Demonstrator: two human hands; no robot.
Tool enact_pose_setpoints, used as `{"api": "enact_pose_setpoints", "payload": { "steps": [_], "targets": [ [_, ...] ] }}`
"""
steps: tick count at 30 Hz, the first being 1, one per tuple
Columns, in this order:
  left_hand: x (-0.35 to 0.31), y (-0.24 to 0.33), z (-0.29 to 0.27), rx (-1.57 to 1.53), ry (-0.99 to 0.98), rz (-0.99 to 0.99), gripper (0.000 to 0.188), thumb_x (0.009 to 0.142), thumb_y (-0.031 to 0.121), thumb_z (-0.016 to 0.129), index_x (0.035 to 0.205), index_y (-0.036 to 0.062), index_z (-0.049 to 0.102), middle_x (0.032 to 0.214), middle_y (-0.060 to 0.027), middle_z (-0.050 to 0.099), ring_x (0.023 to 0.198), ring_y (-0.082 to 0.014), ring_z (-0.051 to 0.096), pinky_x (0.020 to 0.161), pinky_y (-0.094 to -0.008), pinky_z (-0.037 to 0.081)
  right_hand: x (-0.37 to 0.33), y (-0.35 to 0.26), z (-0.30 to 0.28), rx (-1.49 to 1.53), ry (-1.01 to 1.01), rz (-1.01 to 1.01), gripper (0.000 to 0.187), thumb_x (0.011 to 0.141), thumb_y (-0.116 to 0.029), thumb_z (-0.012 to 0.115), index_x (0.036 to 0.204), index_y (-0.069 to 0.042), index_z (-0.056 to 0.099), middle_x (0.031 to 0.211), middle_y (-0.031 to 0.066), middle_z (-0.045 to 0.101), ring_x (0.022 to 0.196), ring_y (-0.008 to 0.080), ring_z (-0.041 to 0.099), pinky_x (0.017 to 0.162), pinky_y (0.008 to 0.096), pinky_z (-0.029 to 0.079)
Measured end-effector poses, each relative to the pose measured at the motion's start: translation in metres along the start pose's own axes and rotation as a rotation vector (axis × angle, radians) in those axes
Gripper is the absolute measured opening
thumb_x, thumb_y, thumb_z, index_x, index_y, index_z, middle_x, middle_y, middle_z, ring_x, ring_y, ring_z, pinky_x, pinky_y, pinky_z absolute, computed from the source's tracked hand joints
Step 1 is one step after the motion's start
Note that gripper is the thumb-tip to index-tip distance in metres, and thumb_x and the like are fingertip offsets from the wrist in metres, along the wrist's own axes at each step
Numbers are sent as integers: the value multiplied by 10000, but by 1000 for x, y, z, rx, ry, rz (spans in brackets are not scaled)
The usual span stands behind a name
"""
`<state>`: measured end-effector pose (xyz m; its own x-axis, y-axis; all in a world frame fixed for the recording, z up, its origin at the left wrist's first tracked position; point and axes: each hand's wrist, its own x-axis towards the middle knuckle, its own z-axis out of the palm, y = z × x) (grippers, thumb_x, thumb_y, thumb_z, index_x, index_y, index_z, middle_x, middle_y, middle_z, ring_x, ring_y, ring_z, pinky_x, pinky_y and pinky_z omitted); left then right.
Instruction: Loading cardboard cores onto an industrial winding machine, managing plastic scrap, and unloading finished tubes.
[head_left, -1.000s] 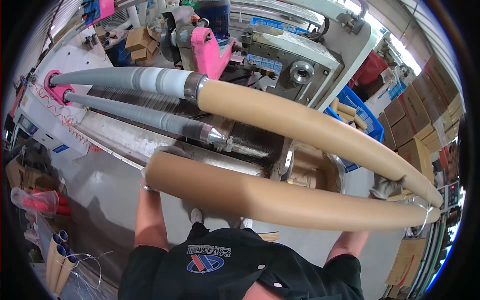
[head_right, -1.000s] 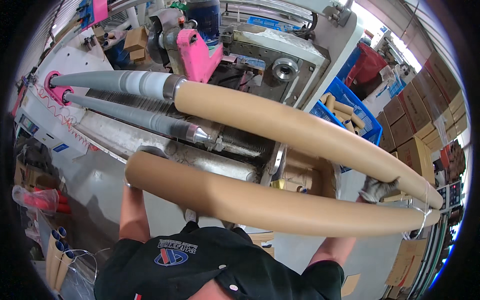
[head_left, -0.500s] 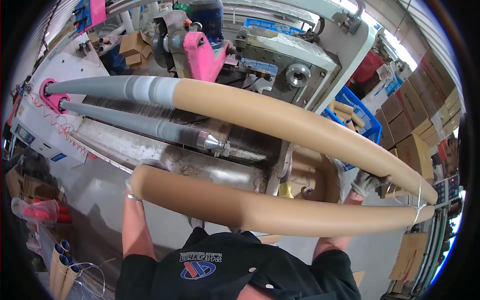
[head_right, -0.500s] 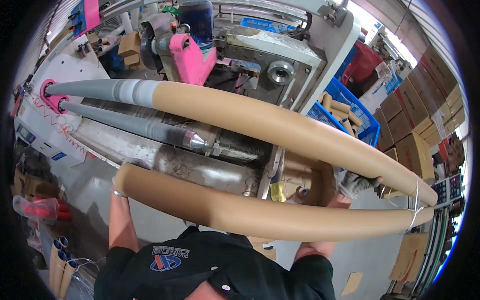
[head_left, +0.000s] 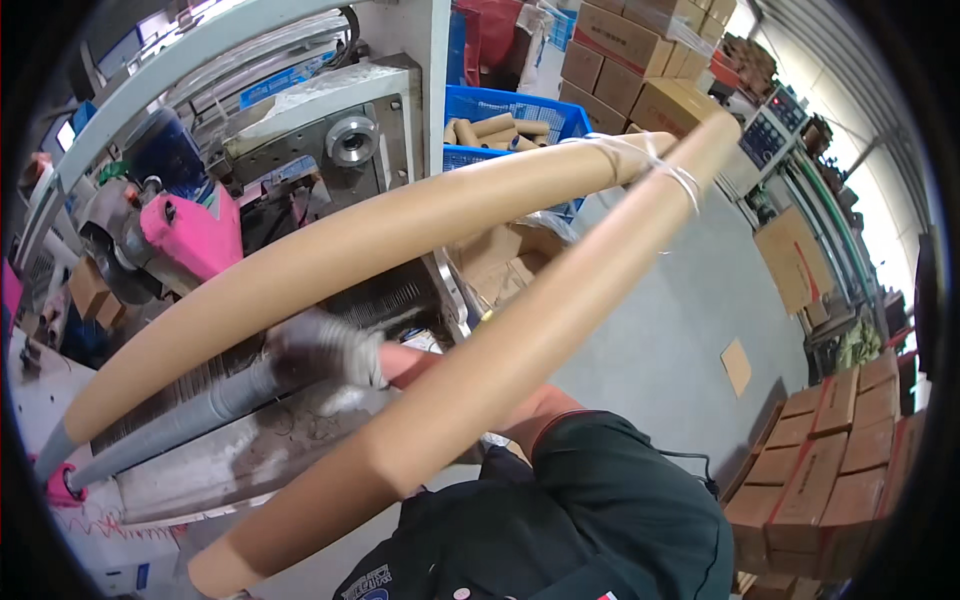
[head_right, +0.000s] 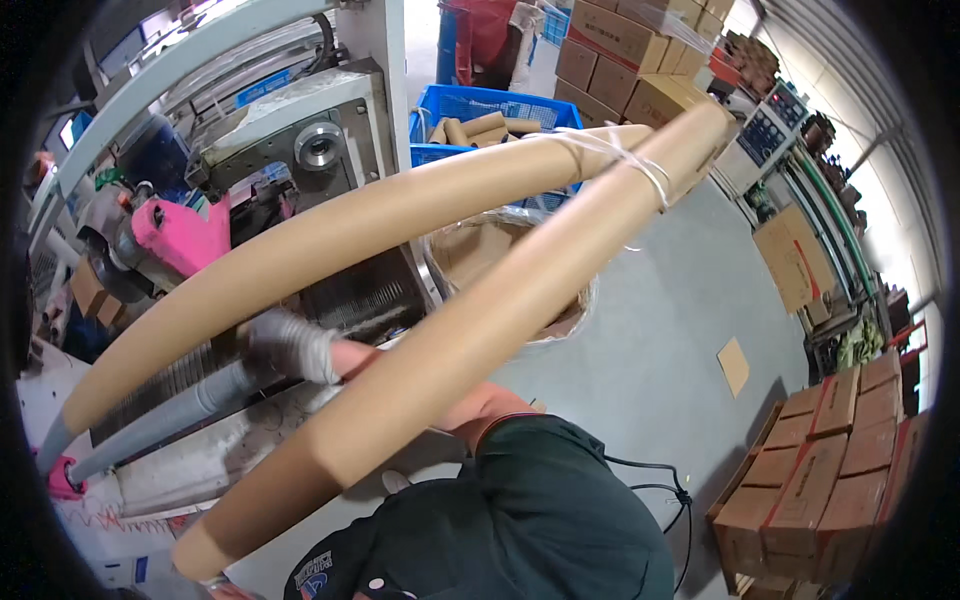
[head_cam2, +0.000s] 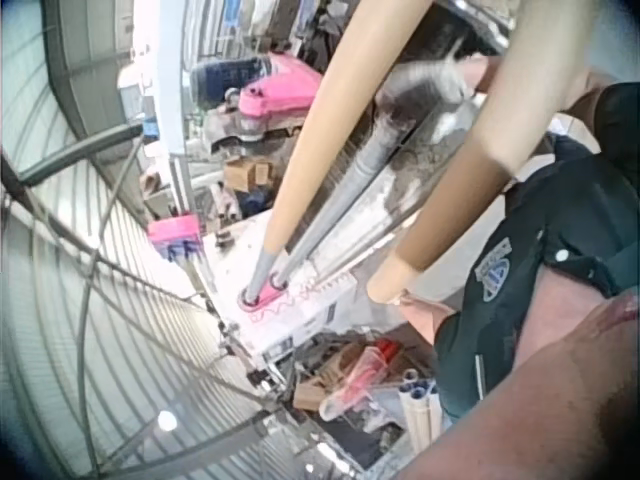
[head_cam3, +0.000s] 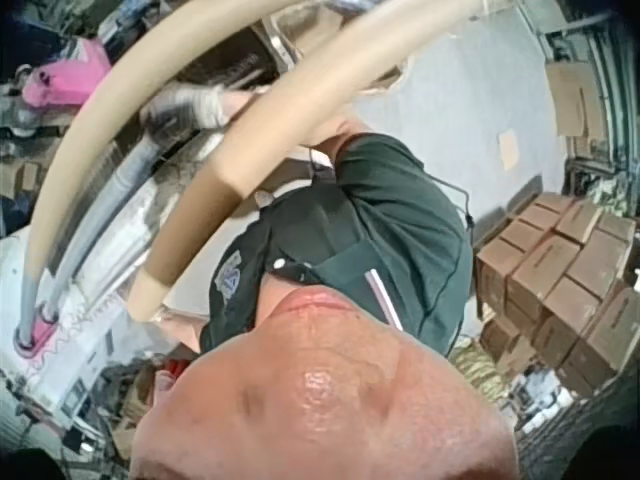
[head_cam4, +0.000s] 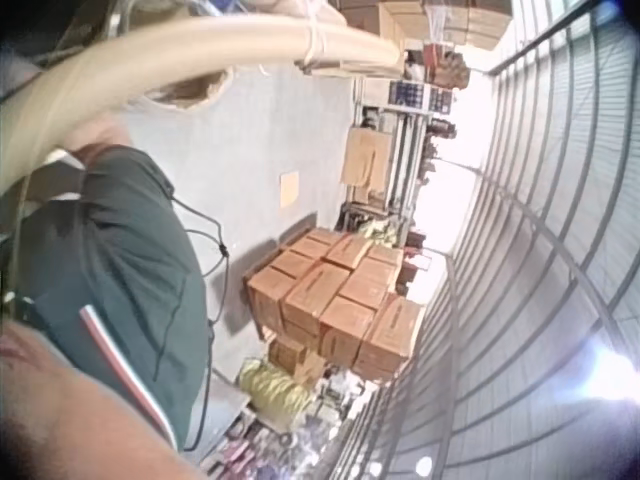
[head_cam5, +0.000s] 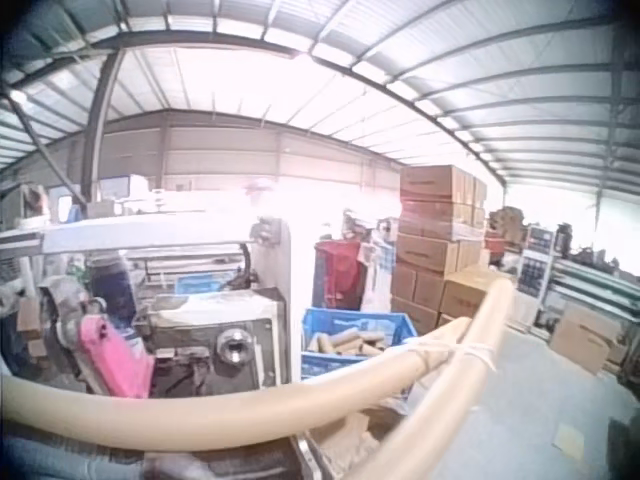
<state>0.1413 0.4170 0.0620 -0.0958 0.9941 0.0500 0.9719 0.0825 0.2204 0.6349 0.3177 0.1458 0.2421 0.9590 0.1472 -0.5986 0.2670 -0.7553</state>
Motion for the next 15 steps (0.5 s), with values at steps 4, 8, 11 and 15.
{"api": "enact_pose_setpoints", "payload": {
  "steps": [4,8,11,15],
  "targets": [
    [29,-31,29,-17,-4,-186,150,692,261,643,735,122,679,727,-25,658,658,-195,617,583,-336,487,-54,-43,-50,-142,339,-261,280,801,-158,591,1056,-64,525,1026,58,550,992,184,509,902,360,406],
    [50,23,74,85,48,-318,148,691,250,650,759,123,682,758,-37,664,702,-196,625,627,-330,493,-163,-145,-148,-92,651,-715,324,781,-186,612,1067,-60,526,1047,68,554,1010,191,509,923,360,391],
    [49,109,121,163,3,-11,223,719,227,646,912,121,615,918,-69,606,859,-204,571,757,-331,449,-274,-232,-223,-31,742,-879,357,767,-207,628,1075,-56,527,1062,75,557,1023,197,509,938,360,380],
    [-9,214,182,-110,-401,897,455,772,237,627,1184,122,473,1209,-82,480,1121,-211,440,946,-345,337,-364,-301,-320,8,963,-863,403,747,-235,649,1085,-52,528,1084,85,561,1040,205,508,959,360,366]
  ]
}}
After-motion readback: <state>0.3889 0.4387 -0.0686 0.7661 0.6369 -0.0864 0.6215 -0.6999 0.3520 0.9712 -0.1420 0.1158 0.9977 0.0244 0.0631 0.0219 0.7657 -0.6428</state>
